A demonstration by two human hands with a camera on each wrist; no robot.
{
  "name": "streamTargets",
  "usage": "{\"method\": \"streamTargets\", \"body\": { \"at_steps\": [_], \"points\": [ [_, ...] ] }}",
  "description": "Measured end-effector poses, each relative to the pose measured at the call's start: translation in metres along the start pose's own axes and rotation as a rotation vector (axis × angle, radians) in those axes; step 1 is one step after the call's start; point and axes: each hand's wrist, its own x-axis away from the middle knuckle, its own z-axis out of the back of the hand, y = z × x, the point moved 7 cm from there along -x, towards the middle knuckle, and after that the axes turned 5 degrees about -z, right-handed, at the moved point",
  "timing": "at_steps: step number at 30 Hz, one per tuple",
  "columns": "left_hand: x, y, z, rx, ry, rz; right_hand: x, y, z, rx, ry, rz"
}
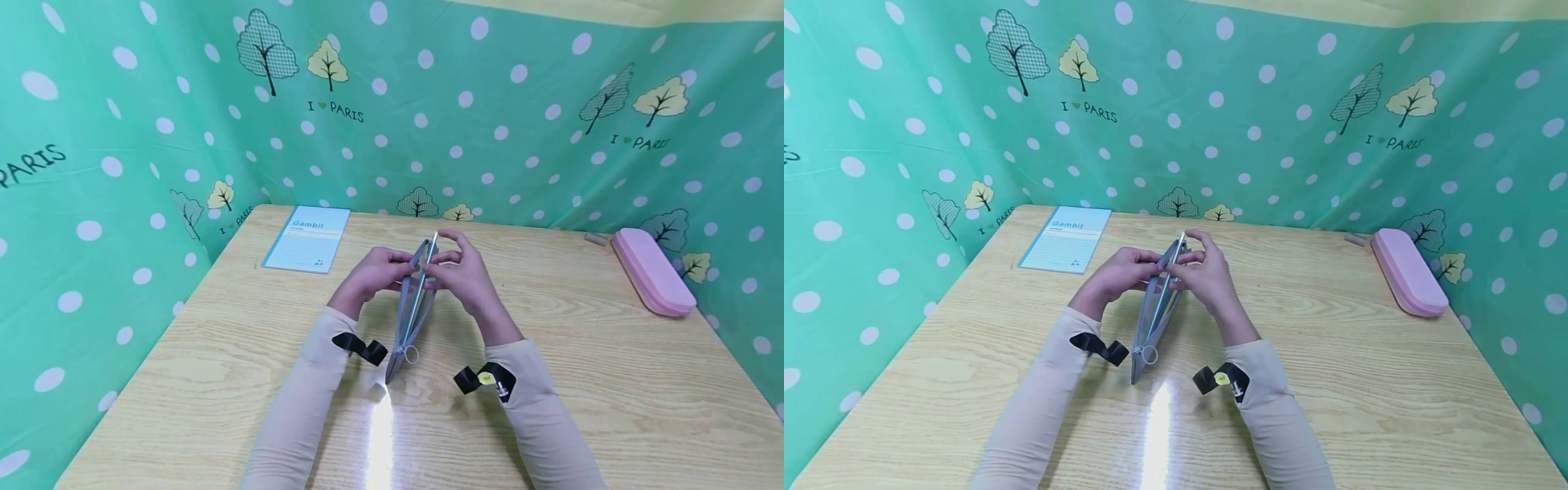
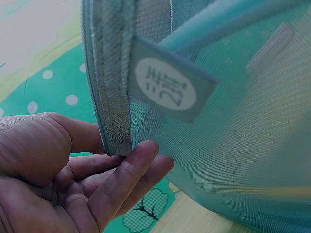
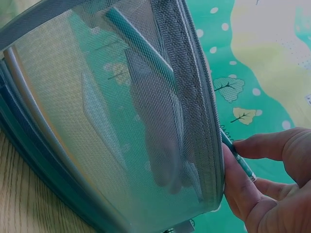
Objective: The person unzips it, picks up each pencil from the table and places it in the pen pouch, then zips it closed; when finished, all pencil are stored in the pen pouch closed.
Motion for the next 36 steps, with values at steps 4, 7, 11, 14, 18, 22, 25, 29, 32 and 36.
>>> {"method": "streamTargets", "body": {
  "at_steps": [4,7,11,14,18,22,25,29,32,36],
  "points": [
    [0.000,0.000,0.000,-0.004,-0.002,-0.001,0.000,0.000,0.000,0.026,0.011,0.001],
    [0.000,0.000,0.000,-0.009,-0.002,-0.004,0.001,-0.001,0.000,0.048,0.016,0.005],
    [0.000,0.001,0.000,-0.007,-0.003,-0.006,0.002,-0.002,0.001,0.064,0.021,0.013],
    [0.000,0.001,0.000,0.001,-0.002,-0.005,0.002,-0.003,0.002,0.081,0.032,0.027],
    [0.000,0.000,0.000,0.005,-0.002,-0.003,0.003,-0.005,0.006,0.092,0.056,0.047],
    [0.000,0.000,-0.001,-0.004,-0.008,-0.002,0.004,-0.006,0.011,0.088,0.079,0.071],
    [0.001,0.001,-0.001,-0.006,-0.010,-0.004,0.006,-0.009,0.014,0.103,0.080,0.098],
    [0.001,0.001,-0.001,-0.003,-0.004,-0.004,0.013,-0.015,0.015,0.159,0.046,0.131],
    [0.001,0.001,-0.001,0.003,-0.002,-0.004,0.020,-0.022,0.013,0.212,-0.001,0.164],
    [0.002,0.001,0.000,0.010,0.000,-0.002,0.036,-0.028,0.001,0.319,-0.098,0.220]
  ]
}}
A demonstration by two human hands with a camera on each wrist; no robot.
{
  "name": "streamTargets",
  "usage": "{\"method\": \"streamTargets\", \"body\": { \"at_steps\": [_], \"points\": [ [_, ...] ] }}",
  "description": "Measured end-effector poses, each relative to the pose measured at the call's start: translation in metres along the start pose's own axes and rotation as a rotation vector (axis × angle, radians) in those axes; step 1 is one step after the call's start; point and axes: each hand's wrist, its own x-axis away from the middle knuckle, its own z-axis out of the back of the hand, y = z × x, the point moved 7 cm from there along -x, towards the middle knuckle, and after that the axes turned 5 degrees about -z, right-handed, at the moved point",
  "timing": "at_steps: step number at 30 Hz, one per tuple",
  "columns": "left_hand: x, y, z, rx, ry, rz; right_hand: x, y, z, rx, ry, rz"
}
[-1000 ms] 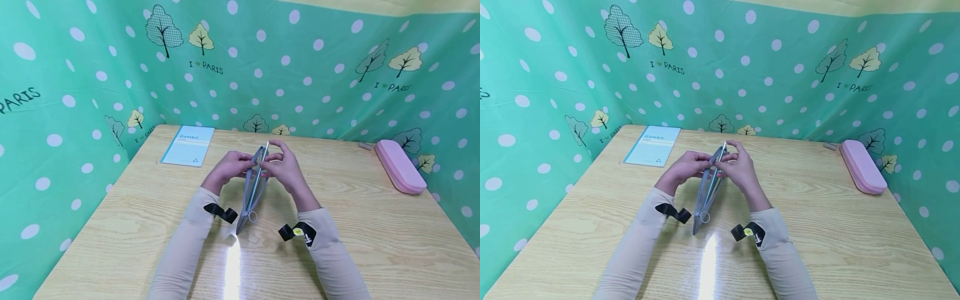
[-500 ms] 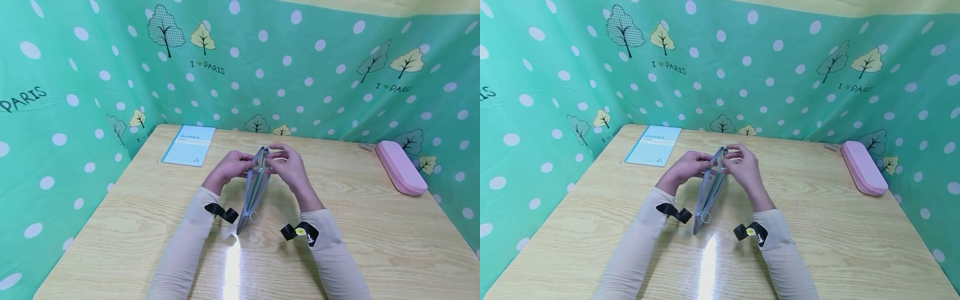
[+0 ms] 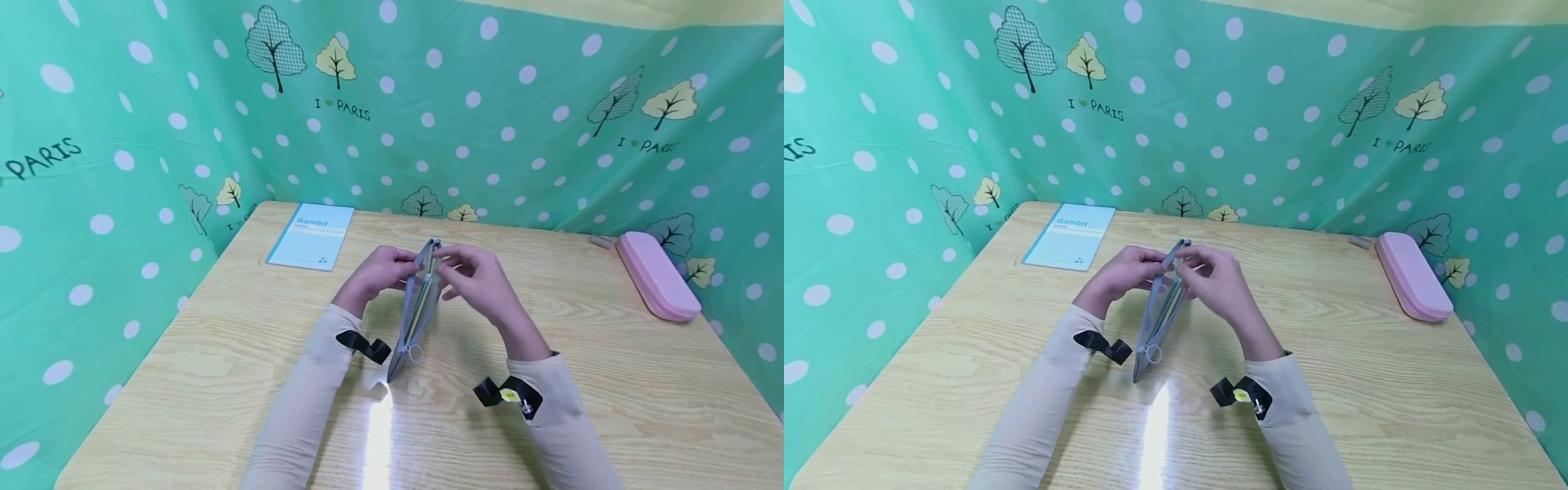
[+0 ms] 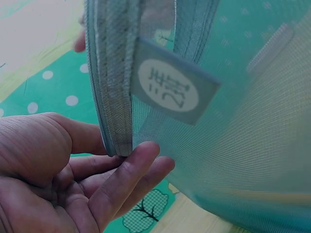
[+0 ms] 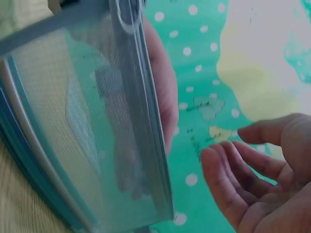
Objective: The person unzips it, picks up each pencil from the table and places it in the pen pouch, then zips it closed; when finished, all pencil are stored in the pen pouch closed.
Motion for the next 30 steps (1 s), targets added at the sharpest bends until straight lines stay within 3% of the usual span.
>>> {"method": "streamTargets", "body": {
  "at_steps": [6,10,13,20,25,30],
  "points": [
    [-0.001,-0.002,-0.002,0.013,-0.006,0.006,0.027,-0.011,-0.023,0.255,-0.165,0.214],
    [-0.001,-0.001,-0.002,0.008,-0.009,-0.001,0.041,-0.015,-0.037,0.431,-0.230,0.403],
    [0.000,-0.001,-0.001,-0.005,-0.003,-0.008,0.046,-0.014,-0.048,0.538,-0.262,0.493],
    [0.001,-0.001,0.001,-0.003,0.006,-0.010,0.049,-0.012,-0.059,0.647,-0.289,0.514],
    [0.001,0.000,0.000,0.000,0.003,-0.011,0.047,-0.012,-0.057,0.616,-0.301,0.510],
    [0.001,-0.001,0.001,0.024,0.028,0.008,0.040,-0.010,-0.048,0.565,-0.224,0.553]
  ]
}}
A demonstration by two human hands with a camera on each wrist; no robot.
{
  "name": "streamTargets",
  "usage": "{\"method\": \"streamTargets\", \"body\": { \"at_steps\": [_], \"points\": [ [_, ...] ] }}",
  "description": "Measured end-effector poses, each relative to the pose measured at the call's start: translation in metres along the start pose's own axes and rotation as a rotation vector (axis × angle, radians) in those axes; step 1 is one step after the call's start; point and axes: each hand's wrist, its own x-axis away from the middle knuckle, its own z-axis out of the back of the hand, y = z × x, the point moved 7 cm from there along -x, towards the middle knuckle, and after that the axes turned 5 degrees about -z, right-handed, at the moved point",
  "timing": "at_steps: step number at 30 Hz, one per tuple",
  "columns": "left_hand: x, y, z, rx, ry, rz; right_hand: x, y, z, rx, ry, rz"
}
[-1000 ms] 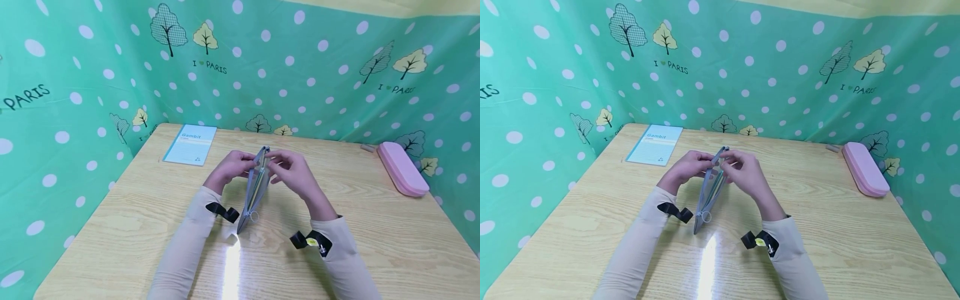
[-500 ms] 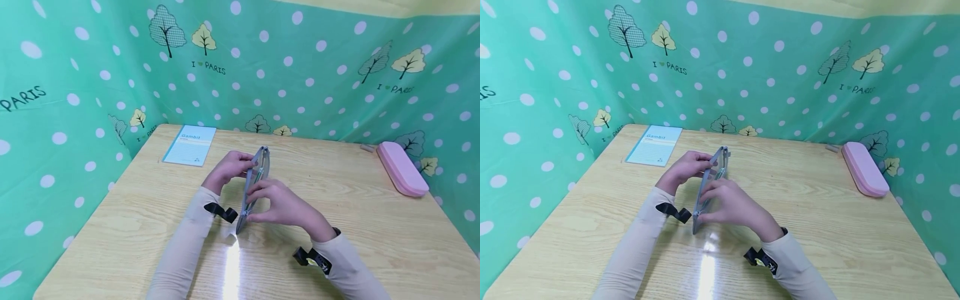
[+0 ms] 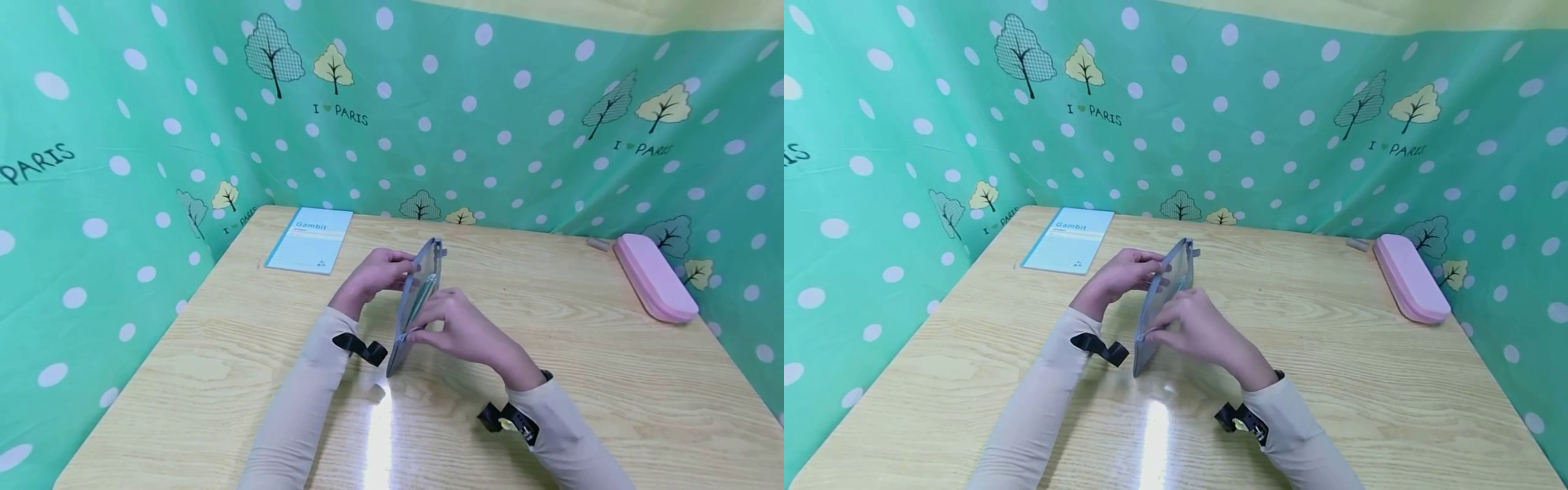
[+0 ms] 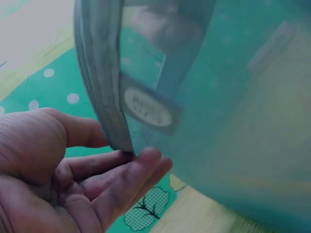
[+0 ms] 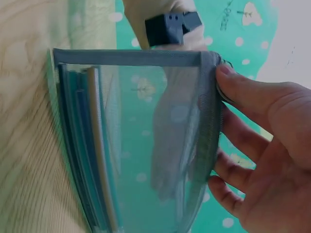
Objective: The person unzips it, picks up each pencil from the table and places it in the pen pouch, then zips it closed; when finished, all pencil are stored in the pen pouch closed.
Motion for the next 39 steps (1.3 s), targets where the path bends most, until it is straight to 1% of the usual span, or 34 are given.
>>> {"method": "streamTargets", "body": {
  "at_steps": [2,3,5,8,10,13,15,17,20,22,25,33,36,39],
  "points": [
    [0.000,-0.001,0.001,0.021,0.010,0.012,-0.001,0.006,0.005,-0.026,0.057,-0.016],
    [0.000,-0.001,0.001,0.033,0.012,0.017,-0.001,0.010,0.008,-0.044,0.086,-0.036],
    [-0.001,0.000,0.001,0.050,0.011,0.018,0.000,0.018,0.014,-0.055,0.143,-0.084],
    [0.000,0.003,-0.001,0.056,-0.015,0.007,0.001,0.029,0.022,-0.056,0.227,-0.177],
    [0.000,0.005,-0.002,0.041,-0.046,-0.013,0.002,0.035,0.026,-0.034,0.286,-0.236],
    [0.001,0.010,-0.006,0.014,-0.114,-0.063,0.003,0.042,0.031,0.006,0.381,-0.304],
    [0.003,0.013,-0.010,-0.005,-0.164,-0.106,0.004,0.045,0.034,0.039,0.441,-0.333],
    [0.004,0.016,-0.014,-0.031,-0.220,-0.157,0.006,0.048,0.036,0.058,0.483,-0.361],
    [0.006,0.019,-0.021,-0.095,-0.283,-0.221,0.007,0.052,0.036,0.048,0.505,-0.406],
    [0.007,0.019,-0.025,-0.141,-0.307,-0.245,0.008,0.055,0.035,0.027,0.498,-0.439],
    [0.007,0.019,-0.029,-0.175,-0.314,-0.245,0.008,0.059,0.032,0.007,0.483,-0.480],
    [0.006,0.017,-0.035,-0.145,-0.323,-0.209,0.010,0.065,0.030,-0.049,0.461,-0.551],
    [0.005,0.017,-0.035,-0.142,-0.315,-0.205,0.010,0.068,0.033,-0.075,0.462,-0.589],
    [0.005,0.018,-0.034,-0.140,-0.302,-0.205,0.011,0.069,0.036,-0.079,0.469,-0.606]
  ]
}}
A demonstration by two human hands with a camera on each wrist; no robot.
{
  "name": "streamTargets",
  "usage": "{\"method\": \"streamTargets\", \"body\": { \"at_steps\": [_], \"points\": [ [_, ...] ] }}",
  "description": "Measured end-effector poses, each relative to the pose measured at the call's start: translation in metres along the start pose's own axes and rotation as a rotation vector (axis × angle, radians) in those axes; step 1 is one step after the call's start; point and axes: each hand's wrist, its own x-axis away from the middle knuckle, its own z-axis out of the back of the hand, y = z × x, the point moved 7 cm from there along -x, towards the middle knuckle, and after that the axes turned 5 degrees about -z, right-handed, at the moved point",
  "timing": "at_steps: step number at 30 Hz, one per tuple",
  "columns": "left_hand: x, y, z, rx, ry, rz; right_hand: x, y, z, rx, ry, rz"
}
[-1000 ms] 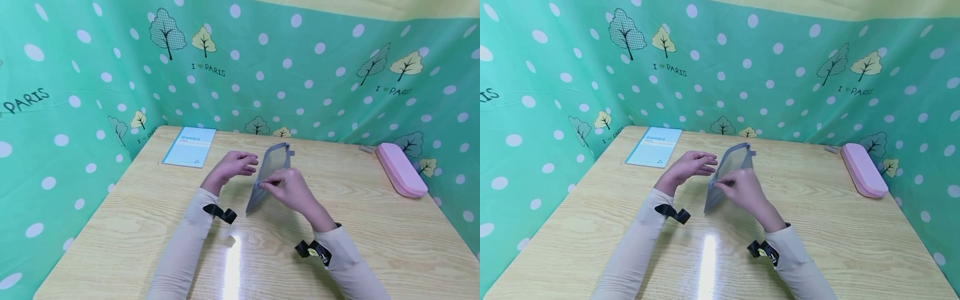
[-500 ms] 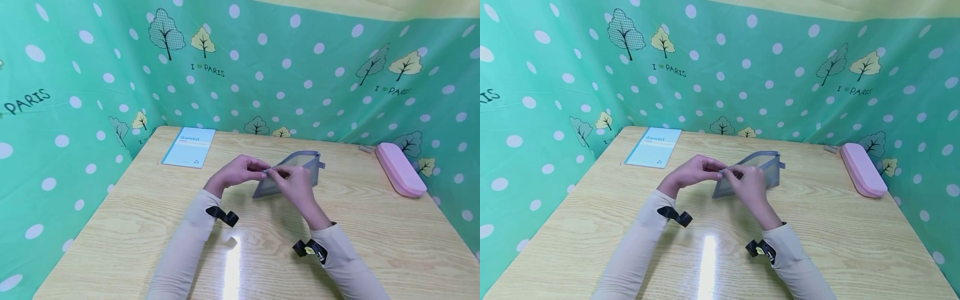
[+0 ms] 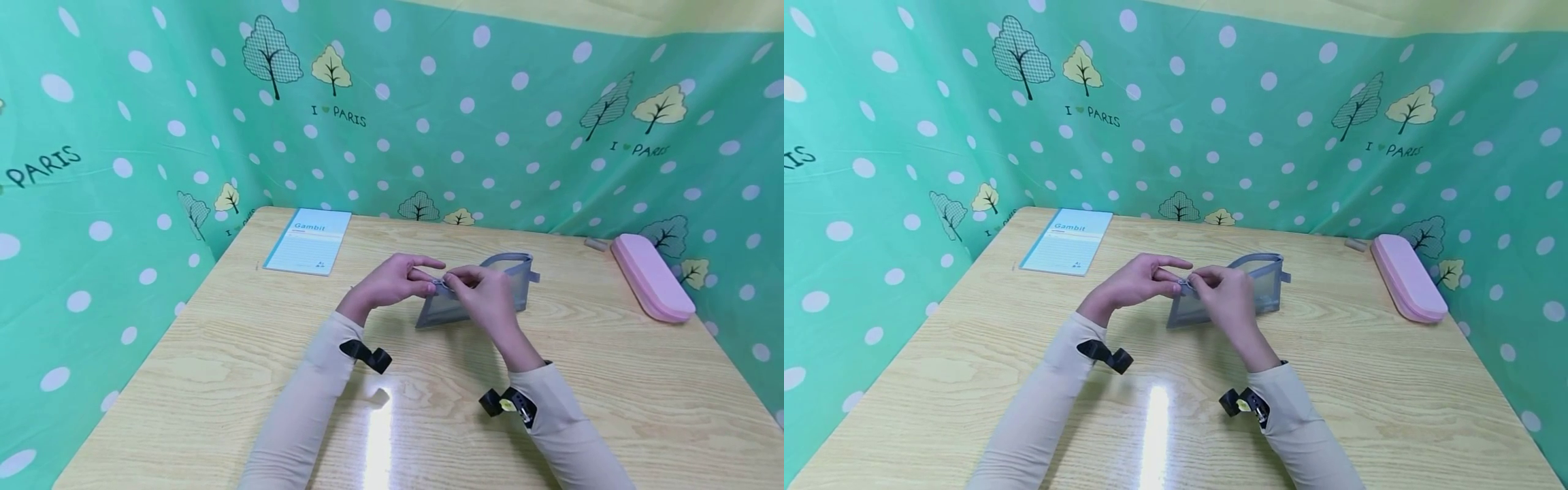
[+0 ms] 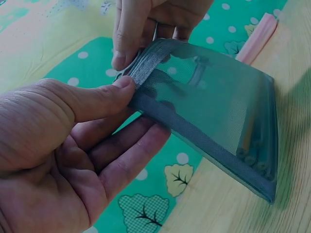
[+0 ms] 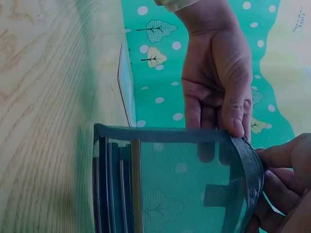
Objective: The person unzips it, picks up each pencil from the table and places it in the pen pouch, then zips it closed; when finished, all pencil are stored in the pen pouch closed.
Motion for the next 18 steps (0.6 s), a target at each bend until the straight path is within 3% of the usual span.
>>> {"method": "streamTargets", "body": {
  "at_steps": [12,18],
  "points": [
    [0.004,0.000,0.007,-0.011,0.027,0.019,-0.001,0.001,0.003,0.088,0.010,0.014],
    [0.012,-0.002,0.021,0.003,0.091,0.046,-0.003,0.004,0.013,0.101,0.035,0.035]
  ]
}}
